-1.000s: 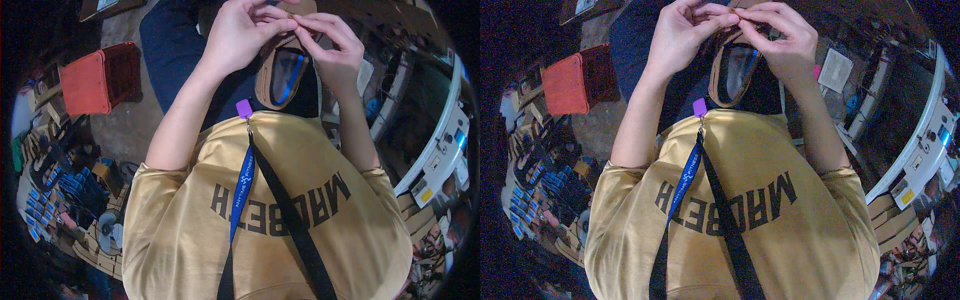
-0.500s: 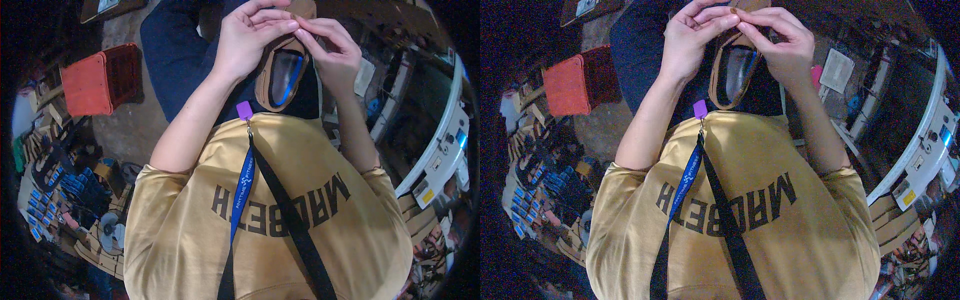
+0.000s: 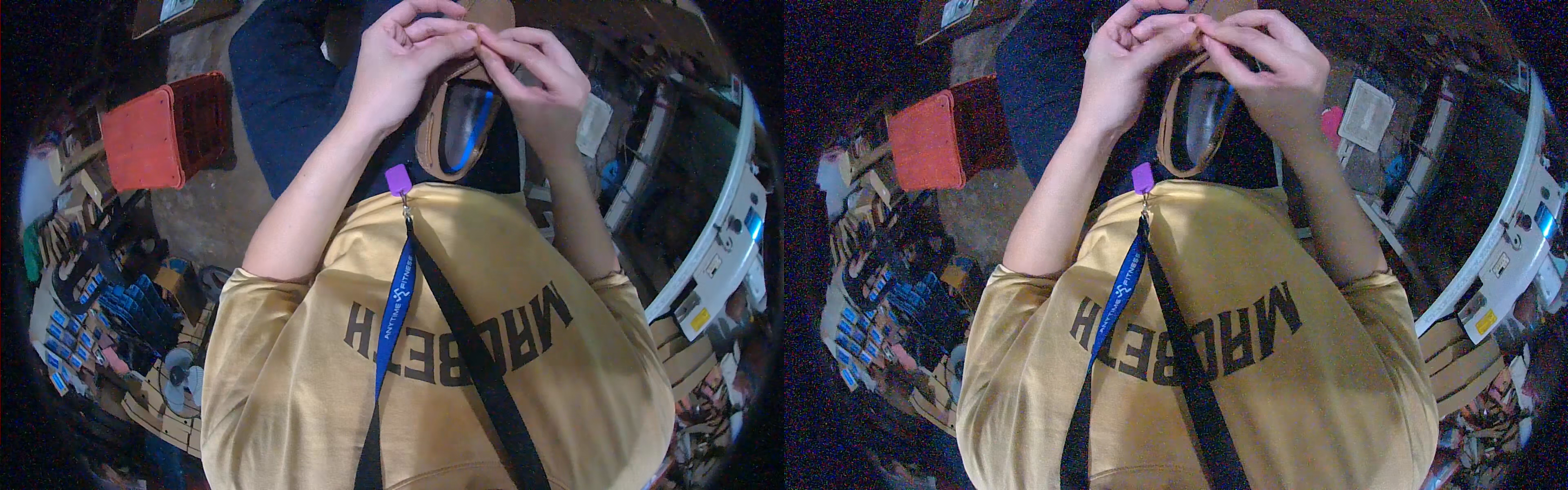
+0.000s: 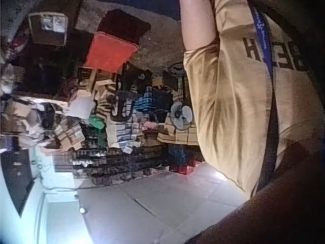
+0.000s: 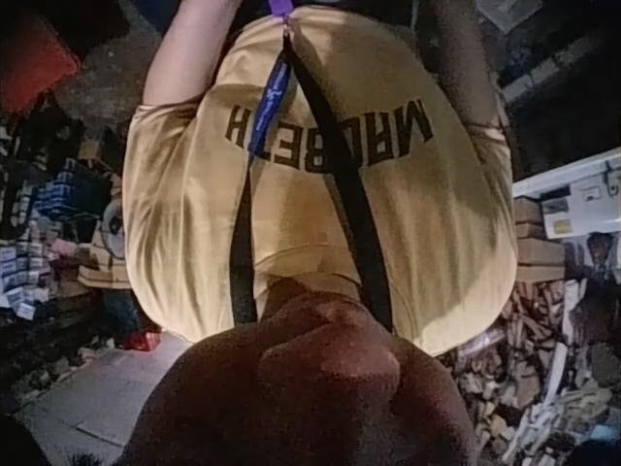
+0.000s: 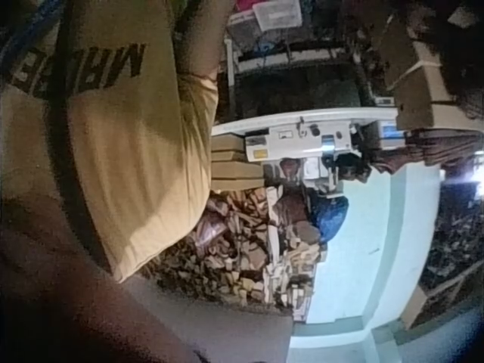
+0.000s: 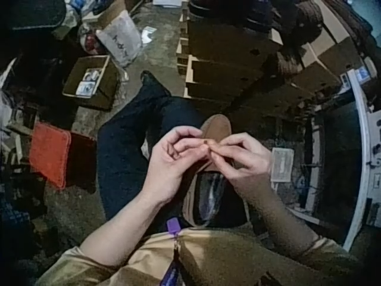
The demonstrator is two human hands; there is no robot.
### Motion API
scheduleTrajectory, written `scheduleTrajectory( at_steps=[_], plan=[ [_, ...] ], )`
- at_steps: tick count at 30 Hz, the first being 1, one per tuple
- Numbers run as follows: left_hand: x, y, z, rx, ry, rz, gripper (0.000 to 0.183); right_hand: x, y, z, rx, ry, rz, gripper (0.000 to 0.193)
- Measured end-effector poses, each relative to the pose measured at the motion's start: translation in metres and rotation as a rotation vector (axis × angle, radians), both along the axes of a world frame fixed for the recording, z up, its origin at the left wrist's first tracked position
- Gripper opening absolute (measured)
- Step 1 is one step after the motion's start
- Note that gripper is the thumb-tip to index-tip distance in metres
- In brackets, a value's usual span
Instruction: Tying and adjusting the laces on a pair of brown leather shoes in a workshop.
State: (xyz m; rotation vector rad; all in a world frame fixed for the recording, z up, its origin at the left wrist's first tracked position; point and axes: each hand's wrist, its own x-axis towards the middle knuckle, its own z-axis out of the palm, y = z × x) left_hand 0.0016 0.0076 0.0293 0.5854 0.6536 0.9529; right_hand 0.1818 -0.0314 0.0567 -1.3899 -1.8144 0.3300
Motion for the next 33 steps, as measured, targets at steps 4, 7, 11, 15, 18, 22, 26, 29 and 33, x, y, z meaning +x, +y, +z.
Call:
scheduleTrajectory(
  at_steps=[4,7,11,15,18,22,26,29,33],
  plan=[
    [-0.004,0.005,0.018,0.089,0.15,-0.077,0.032,0.001,-0.001,0.0,0.03,-0.082,0.044,0.021],
    [-0.004,0.007,0.02,0.165,0.215,-0.063,0.034,0.001,0.0,0.001,0.015,-0.117,0.011,0.02],
    [-0.002,0.008,0.035,0.208,0.296,-0.016,0.027,0.002,-0.001,-0.008,-0.182,0.318,0.017,0.018],
    [-0.001,0.007,0.017,0.409,0.536,0.041,0.021,0.009,-0.004,-0.022,-0.29,0.618,0.03,0.021],
    [0.002,0.001,0.012,0.365,0.745,0.044,0.02,0.009,-0.005,-0.023,-0.213,0.513,0.052,0.021],
    [0.013,-0.005,0.005,0.142,0.174,0.1,0.027,0.011,-0.001,-0.017,-0.083,0.259,0.062,0.02],
    [0.009,-0.003,-0.007,0.176,0.096,0.054,0.028,0.011,-0.001,-0.021,-0.119,0.318,0.065,0.025],
    [0.009,-0.002,-0.008,0.192,0.093,0.045,0.029,0.011,-0.001,-0.019,-0.299,0.669,0.005,0.028],
    [0.011,0.0,-0.007,0.188,0.047,0.046,0.032,0.01,0.002,-0.013,-0.368,0.736,0.014,0.017]
  ],
)
